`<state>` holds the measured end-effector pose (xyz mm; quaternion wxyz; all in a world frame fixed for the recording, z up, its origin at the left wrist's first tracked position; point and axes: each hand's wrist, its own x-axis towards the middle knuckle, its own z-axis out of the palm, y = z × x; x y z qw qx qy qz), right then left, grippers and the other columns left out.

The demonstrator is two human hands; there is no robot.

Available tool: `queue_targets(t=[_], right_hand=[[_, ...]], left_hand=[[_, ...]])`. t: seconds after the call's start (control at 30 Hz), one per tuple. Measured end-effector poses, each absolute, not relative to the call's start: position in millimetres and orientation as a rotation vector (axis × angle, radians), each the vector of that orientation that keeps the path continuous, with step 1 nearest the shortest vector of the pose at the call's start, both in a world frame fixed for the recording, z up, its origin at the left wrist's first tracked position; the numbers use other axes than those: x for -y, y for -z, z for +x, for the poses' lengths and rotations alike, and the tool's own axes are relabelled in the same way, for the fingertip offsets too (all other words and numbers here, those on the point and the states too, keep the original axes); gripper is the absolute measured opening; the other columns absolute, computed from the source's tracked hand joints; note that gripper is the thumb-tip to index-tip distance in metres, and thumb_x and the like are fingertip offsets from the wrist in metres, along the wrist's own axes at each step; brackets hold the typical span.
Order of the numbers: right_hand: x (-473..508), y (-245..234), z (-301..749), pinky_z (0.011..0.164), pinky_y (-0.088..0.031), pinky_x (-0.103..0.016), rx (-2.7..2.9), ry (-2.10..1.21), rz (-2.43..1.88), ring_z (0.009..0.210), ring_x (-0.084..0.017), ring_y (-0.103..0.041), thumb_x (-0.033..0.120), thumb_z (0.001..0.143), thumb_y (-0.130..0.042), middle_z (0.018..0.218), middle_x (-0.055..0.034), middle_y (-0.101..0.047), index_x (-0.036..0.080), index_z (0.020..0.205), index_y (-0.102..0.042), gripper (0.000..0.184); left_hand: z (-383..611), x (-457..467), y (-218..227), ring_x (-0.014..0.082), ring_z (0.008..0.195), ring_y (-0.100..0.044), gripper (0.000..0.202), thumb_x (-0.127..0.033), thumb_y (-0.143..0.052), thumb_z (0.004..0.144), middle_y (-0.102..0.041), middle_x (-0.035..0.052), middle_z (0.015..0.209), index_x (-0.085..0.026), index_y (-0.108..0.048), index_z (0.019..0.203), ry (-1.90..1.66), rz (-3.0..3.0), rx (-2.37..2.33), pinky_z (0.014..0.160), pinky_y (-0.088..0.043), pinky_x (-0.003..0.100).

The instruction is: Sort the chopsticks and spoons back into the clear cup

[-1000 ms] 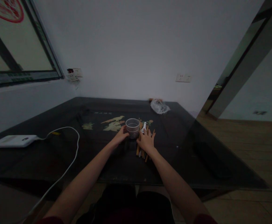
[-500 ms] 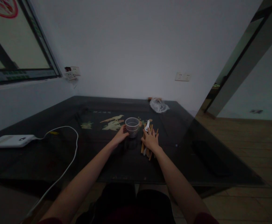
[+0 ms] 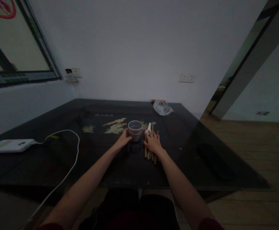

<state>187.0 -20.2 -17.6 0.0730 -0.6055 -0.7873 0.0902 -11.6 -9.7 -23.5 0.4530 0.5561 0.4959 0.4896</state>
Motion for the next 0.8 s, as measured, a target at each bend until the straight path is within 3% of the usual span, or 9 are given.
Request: queue_targets(t=[0.27,0.43,0.57,0.67,0.73,0.8], right_hand=[[18.7,18.6,189.1,0.107,-0.013,-0.061,2.326,-0.304,-1.788,0.141,-0.036,-0.011,0.047,0.089,-0.044,0.156,-0.0097,-0.013,0.028,0.148,-0.018,0.067],[17.8,14.6,190.9,0.103,-0.02,-0.063,2.25,-0.295,-1.759,0.14,-0.038,-0.014,0.05,0.088,-0.046,0.155,-0.0091,-0.017,0.03,0.146,-0.022,0.066],[11.4,7.8,199.6,0.102,-0.03,-0.051,2.088,-0.229,-1.751,0.134,-0.033,-0.029,0.044,0.089,-0.047,0.147,-0.0115,-0.033,0.026,0.141,-0.034,0.057],[4.8,2.4,213.6,0.094,-0.039,-0.037,1.925,-0.203,-1.774,0.121,-0.026,-0.045,0.034,0.088,-0.049,0.129,-0.0133,-0.052,0.021,0.129,-0.048,0.043],[1.4,0.3,223.7,0.086,-0.042,-0.032,1.838,-0.219,-1.826,0.108,-0.024,-0.053,0.031,0.086,-0.051,0.114,-0.0123,-0.059,0.02,0.116,-0.055,0.032],[-0.8,0.2,231.7,0.077,-0.042,-0.029,1.794,-0.279,-1.89,0.095,-0.021,-0.058,0.029,0.084,-0.054,0.102,-0.0099,-0.062,0.019,0.106,-0.057,0.025]], left_hand=[[-14.8,8.2,22.1,0.0225,0.117,-0.054,0.053,-0.006,-0.055,0.067,-0.056,0.0146,0.126,-0.014,-0.047,0.119,-1.243,1.389,-1.225,0.101,-0.042,0.04],[-22.3,14.7,3.0,0.0195,0.114,-0.055,0.048,-0.005,-0.05,0.07,-0.055,0.0114,0.124,-0.017,-0.048,0.117,-1.526,1.533,-1.281,0.098,-0.044,0.038],[-24.8,30.7,-18.1,0.016,0.105,-0.057,0.042,-0.012,-0.05,0.078,-0.057,0.0074,0.114,-0.021,-0.047,0.119,-1.951,1.659,-1.25,0.095,-0.046,0.034],[-17.0,50.0,-32.1,0.0143,0.094,-0.059,0.036,-0.018,-0.049,0.084,-0.058,0.0066,0.107,-0.02,-0.047,0.119,-2.064,1.832,-1.156,0.088,-0.048,0.032],[-5.4,63.6,-40.8,0.0131,0.082,-0.06,0.031,-0.021,-0.047,0.086,-0.06,0.0046,0.095,-0.019,-0.048,0.117,-1.927,1.991,-1.089,0.08,-0.05,0.029],[10.5,74.7,-48.4,0.0125,0.073,-0.06,0.026,-0.023,-0.045,0.088,-0.062,0.0027,0.085,-0.018,-0.052,0.112,-1.555,2.179,-1.065,0.072,-0.049,0.026]])
